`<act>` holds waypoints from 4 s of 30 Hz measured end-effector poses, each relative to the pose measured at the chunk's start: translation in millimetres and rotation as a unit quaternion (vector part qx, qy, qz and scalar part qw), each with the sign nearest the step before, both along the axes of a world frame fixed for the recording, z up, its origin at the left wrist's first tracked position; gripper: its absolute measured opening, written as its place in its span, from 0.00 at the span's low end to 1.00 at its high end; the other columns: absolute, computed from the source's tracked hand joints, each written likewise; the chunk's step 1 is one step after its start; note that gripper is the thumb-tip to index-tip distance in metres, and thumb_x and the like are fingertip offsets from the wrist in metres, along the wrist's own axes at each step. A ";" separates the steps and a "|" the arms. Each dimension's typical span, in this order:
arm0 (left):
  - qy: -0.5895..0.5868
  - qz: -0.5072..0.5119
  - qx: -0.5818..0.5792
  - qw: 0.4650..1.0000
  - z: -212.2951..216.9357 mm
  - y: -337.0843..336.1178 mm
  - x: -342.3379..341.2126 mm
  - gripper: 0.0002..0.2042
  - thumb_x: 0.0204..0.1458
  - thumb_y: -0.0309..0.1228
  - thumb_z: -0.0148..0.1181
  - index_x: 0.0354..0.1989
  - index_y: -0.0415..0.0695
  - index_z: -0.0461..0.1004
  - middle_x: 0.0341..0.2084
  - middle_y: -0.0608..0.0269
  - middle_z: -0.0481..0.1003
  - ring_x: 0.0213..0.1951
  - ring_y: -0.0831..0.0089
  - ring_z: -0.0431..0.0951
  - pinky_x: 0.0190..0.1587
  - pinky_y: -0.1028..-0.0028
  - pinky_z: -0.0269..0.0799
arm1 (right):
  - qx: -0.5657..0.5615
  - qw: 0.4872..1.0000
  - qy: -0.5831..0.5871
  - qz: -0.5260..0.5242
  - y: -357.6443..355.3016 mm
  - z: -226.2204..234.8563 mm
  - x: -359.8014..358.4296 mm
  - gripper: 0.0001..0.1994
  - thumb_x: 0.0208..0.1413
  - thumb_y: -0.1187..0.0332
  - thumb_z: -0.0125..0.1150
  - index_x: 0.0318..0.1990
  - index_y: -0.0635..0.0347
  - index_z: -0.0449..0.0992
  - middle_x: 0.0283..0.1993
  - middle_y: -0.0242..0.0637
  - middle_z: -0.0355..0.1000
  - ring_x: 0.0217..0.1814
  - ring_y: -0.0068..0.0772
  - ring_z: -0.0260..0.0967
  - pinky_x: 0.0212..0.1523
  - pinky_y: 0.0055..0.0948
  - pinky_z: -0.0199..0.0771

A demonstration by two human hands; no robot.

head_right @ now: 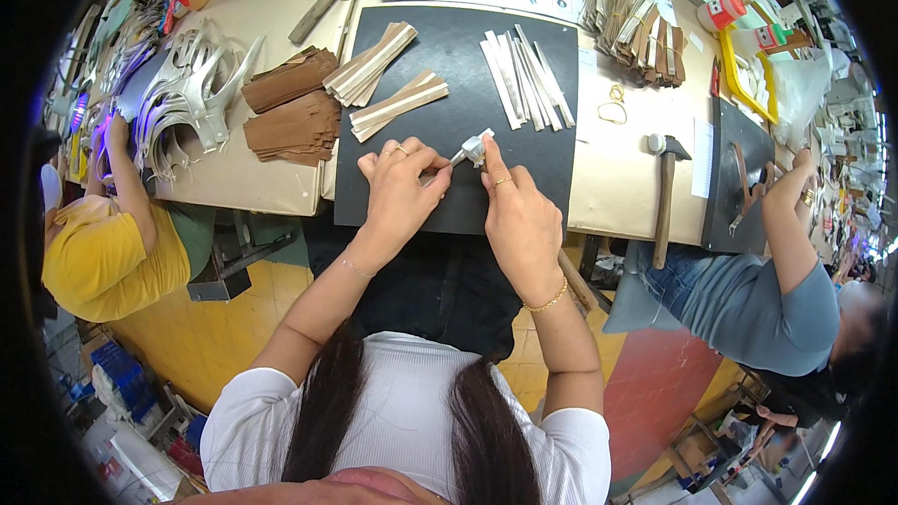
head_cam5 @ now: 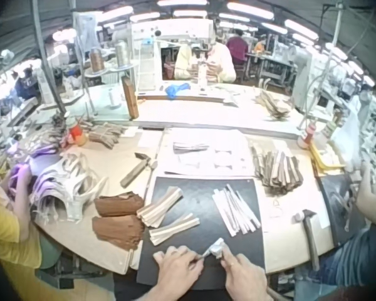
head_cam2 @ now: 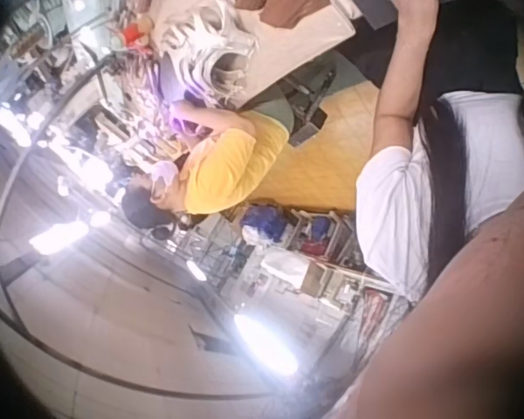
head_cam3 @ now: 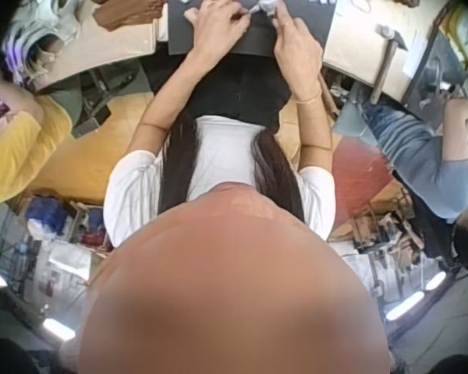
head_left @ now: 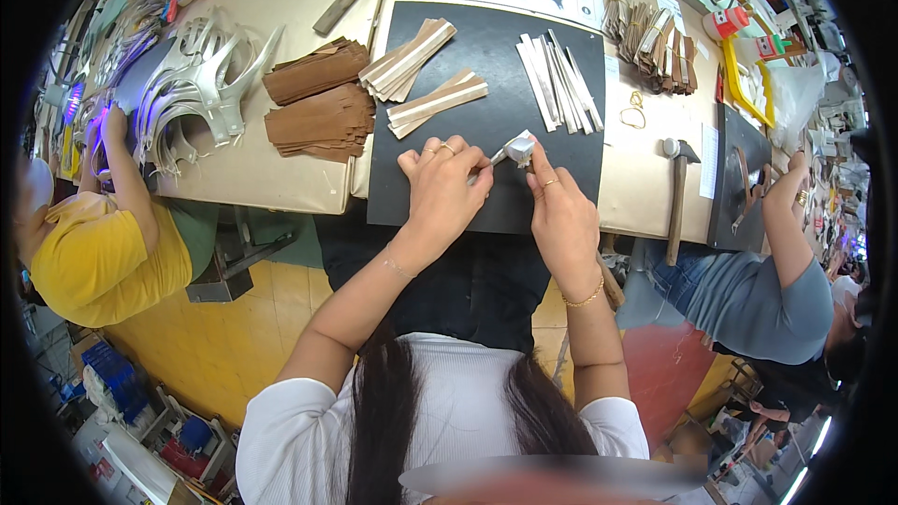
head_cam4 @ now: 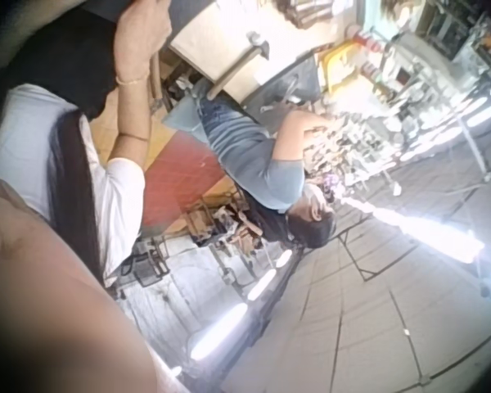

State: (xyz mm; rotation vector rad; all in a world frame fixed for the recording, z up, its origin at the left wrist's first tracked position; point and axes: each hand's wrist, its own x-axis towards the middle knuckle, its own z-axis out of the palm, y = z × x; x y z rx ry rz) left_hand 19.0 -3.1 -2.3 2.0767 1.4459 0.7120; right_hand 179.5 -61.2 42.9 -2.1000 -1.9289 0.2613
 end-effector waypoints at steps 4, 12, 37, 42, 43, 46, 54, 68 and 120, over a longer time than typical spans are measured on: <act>0.012 0.000 -0.003 1.000 0.8 1.0 2.0 0.04 0.48 0.32 0.69 0.26 0.48 0.81 0.28 0.72 0.75 0.39 0.68 0.71 0.46 0.62 0.51 | 0.078 0.993 0.091 -0.012 -3.4 2.5 -4.8 0.23 0.66 0.66 0.57 0.68 0.44 0.69 0.33 0.40 0.72 0.27 0.50 0.74 0.28 0.45 0.76; 0.020 -0.002 0.005 1.000 -1.4 2.1 3.2 0.04 0.47 0.33 0.69 0.26 0.49 0.81 0.28 0.71 0.75 0.39 0.67 0.71 0.46 0.62 0.51 | 0.080 0.993 0.087 0.000 -1.3 1.2 -2.6 0.25 0.64 0.69 0.59 0.68 0.44 0.70 0.32 0.39 0.72 0.27 0.47 0.73 0.28 0.42 0.74; 0.008 0.008 0.015 1.000 -2.0 -0.9 -4.4 0.03 0.47 0.31 0.69 0.27 0.48 0.83 0.28 0.70 0.75 0.38 0.68 0.72 0.46 0.62 0.51 | 0.046 0.998 0.041 0.012 -2.2 -1.2 -7.3 0.26 0.64 0.70 0.59 0.69 0.44 0.68 0.31 0.40 0.70 0.27 0.48 0.73 0.28 0.42 0.74; 0.000 0.004 0.031 1.000 -4.5 11.7 5.1 0.03 0.47 0.32 0.70 0.28 0.48 0.83 0.28 0.70 0.76 0.38 0.69 0.72 0.46 0.62 0.51 | 0.082 0.995 0.050 0.010 1.5 -7.8 -9.0 0.24 0.65 0.68 0.57 0.69 0.46 0.68 0.31 0.42 0.70 0.26 0.48 0.74 0.27 0.43 0.75; 0.001 -0.005 0.036 0.999 -4.6 12.9 6.1 0.04 0.47 0.32 0.70 0.29 0.48 0.84 0.28 0.70 0.76 0.38 0.69 0.72 0.46 0.63 0.51 | 0.053 0.998 0.039 0.002 1.8 -8.7 -9.4 0.24 0.66 0.68 0.56 0.69 0.46 0.68 0.31 0.42 0.70 0.27 0.49 0.74 0.28 0.43 0.75; -0.009 0.006 0.046 0.999 -3.6 8.6 -0.1 0.04 0.48 0.33 0.70 0.30 0.48 0.84 0.29 0.71 0.76 0.38 0.70 0.72 0.46 0.63 0.51 | -0.002 1.000 0.020 -0.008 2.4 -10.8 -8.9 0.23 0.67 0.66 0.55 0.69 0.45 0.68 0.32 0.42 0.71 0.27 0.51 0.75 0.28 0.44 0.75; 0.006 0.013 0.007 1.000 -0.9 6.7 -1.6 0.03 0.48 0.33 0.70 0.29 0.49 0.84 0.28 0.72 0.76 0.38 0.70 0.71 0.46 0.63 0.50 | 0.061 0.997 0.043 -0.021 7.0 -4.2 -2.4 0.23 0.67 0.67 0.55 0.69 0.46 0.68 0.33 0.42 0.71 0.27 0.51 0.74 0.28 0.45 0.75; 0.014 0.013 0.019 1.000 -1.7 4.8 -2.2 0.03 0.48 0.32 0.69 0.28 0.48 0.83 0.28 0.71 0.76 0.39 0.68 0.72 0.47 0.61 0.51 | 0.058 0.995 0.080 0.015 1.4 -10.9 -9.3 0.24 0.67 0.66 0.56 0.69 0.44 0.68 0.32 0.40 0.71 0.28 0.48 0.75 0.28 0.44 0.76; -0.008 0.033 0.042 0.999 -5.0 -11.5 -22.5 0.05 0.45 0.31 0.72 0.27 0.48 0.81 0.32 0.71 0.71 0.40 0.69 0.68 0.46 0.65 0.51 | -0.014 0.997 0.058 0.058 -2.1 0.5 -20.2 0.27 0.61 0.71 0.62 0.69 0.44 0.69 0.29 0.38 0.69 0.26 0.44 0.72 0.28 0.41 0.74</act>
